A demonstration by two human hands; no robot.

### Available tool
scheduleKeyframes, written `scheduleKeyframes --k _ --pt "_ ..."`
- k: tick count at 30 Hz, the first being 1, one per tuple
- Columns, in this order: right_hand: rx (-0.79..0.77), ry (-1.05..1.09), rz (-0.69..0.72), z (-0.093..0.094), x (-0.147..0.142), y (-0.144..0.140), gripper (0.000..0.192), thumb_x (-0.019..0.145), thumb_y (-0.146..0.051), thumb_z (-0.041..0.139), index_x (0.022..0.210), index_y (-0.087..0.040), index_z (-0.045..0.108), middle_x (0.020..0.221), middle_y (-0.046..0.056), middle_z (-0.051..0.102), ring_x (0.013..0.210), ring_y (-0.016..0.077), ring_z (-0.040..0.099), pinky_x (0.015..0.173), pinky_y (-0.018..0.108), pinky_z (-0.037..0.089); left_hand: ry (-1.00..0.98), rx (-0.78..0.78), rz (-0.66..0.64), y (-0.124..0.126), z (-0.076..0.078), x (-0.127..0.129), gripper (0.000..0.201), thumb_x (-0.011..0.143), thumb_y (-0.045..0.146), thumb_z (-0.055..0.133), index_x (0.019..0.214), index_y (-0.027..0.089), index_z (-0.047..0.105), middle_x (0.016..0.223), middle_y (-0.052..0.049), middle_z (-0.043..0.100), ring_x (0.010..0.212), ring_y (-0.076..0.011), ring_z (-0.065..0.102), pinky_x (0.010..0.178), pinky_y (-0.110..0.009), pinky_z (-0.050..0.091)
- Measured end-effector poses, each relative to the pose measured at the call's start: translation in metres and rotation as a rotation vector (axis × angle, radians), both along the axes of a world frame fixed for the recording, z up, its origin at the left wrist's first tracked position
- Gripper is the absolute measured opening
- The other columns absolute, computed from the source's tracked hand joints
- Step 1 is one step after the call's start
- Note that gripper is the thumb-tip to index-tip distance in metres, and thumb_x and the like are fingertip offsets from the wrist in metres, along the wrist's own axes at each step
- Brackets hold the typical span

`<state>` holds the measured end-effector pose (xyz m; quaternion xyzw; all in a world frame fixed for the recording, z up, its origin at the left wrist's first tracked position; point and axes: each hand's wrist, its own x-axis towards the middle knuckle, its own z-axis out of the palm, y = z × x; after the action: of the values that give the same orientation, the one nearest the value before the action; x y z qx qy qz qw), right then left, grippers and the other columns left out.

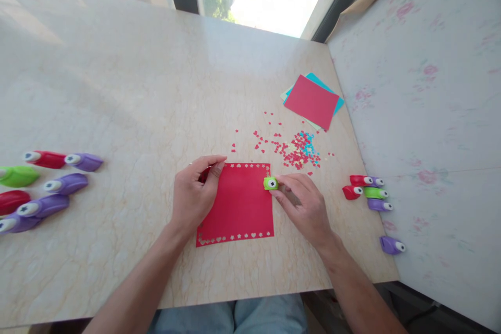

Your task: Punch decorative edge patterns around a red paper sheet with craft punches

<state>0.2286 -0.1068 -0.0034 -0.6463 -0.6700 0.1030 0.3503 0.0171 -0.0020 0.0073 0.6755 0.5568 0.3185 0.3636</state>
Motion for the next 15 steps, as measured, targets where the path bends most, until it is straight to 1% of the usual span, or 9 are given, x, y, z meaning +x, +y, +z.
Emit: scheduleKeyframes --k 10,15 --pt "0.004 -0.004 0.014 0.0000 0.0006 0.0004 0.018 0.092 -0.026 0.062 0.110 -0.022 0.065 0.094 0.007 0.069 0.089 0.0220 0.063 0.082 0.039 0.052 -0.018 0.026 -0.007 -0.0011 -0.0075 -0.0001 0.024 0.090 0.033 0.054 0.097 0.020 0.074 0.084 -0.003 0.074 0.070 -0.0149 0.064 0.068 -0.025 0.051" --pt "-0.019 0.027 0.000 -0.0013 0.0011 0.0002 0.017 0.091 -0.028 0.062 0.107 -0.023 0.066 0.092 0.006 0.068 0.081 0.0201 0.062 0.079 0.038 0.052 -0.039 0.041 -0.010 -0.0013 -0.0100 0.0005 0.024 0.090 0.032 0.054 0.097 0.020 0.074 0.086 -0.003 0.074 0.072 -0.0155 0.065 0.071 -0.026 0.052"
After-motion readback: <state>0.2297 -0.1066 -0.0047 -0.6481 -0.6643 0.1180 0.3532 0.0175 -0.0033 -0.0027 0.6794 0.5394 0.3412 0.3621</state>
